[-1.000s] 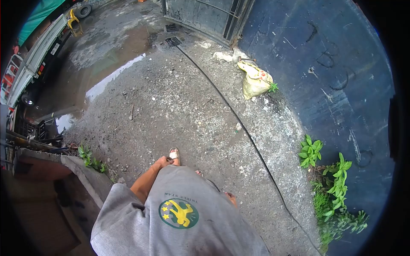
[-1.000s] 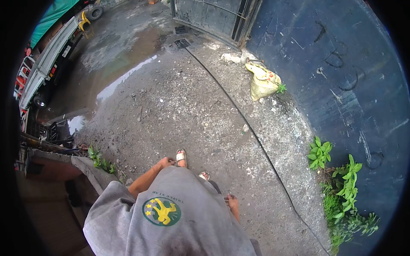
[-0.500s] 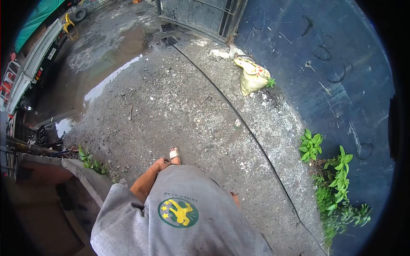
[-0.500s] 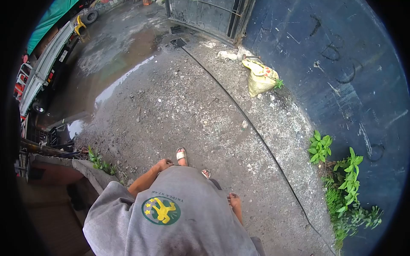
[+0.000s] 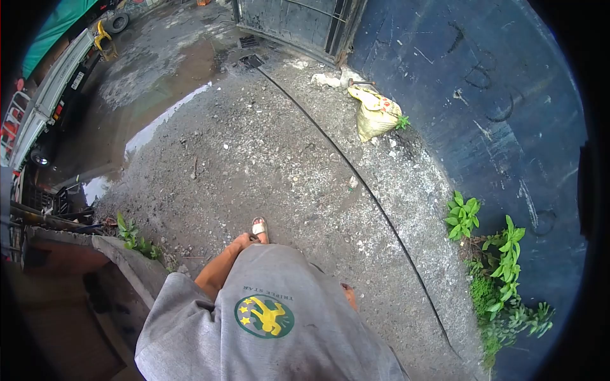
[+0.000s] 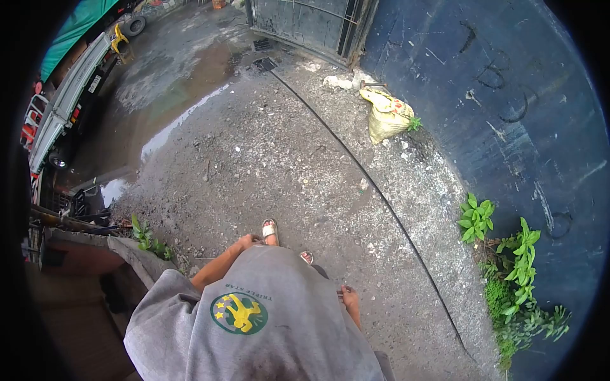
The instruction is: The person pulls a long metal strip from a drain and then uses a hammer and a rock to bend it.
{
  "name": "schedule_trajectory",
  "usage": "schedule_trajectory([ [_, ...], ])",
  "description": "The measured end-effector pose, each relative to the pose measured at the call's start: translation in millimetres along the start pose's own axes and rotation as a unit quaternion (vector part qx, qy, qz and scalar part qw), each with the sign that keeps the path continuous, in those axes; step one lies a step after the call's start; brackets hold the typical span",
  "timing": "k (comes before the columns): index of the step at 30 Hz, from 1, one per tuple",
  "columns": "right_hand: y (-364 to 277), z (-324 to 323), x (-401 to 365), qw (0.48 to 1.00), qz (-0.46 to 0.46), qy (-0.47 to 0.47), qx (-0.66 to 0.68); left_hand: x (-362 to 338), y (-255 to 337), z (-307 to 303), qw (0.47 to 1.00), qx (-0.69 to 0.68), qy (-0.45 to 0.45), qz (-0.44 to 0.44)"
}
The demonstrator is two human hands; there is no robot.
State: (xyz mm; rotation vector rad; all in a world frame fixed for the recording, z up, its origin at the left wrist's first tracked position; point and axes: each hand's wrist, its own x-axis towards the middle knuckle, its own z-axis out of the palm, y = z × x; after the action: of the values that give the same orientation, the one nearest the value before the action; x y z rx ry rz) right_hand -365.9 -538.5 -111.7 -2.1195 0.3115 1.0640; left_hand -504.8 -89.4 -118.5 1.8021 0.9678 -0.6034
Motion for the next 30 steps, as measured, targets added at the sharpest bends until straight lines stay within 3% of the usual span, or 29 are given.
schedule_trajectory([
  [9,46,11,35,0.996,-0.052,-0.044,0.057,-16,3,-2,1.000,0.000,0.001,0.002],
  [11,31,11,20,0.999,-0.043,-0.020,0.003,-10,-4,1,1.000,0.009,0.003,0.005],
  [18,45,15,29,0.998,-0.014,-0.037,0.048,-2,-20,7,0.999,0.035,0.003,0.032],
  [22,11,10,-3,1.000,0.006,-0.024,0.010,-15,-12,4,0.999,0.023,0.002,0.030],
  [30,25,18,-1,0.998,0.000,-0.052,-0.046,-43,-12,4,0.999,0.003,0.041,-0.015],
])
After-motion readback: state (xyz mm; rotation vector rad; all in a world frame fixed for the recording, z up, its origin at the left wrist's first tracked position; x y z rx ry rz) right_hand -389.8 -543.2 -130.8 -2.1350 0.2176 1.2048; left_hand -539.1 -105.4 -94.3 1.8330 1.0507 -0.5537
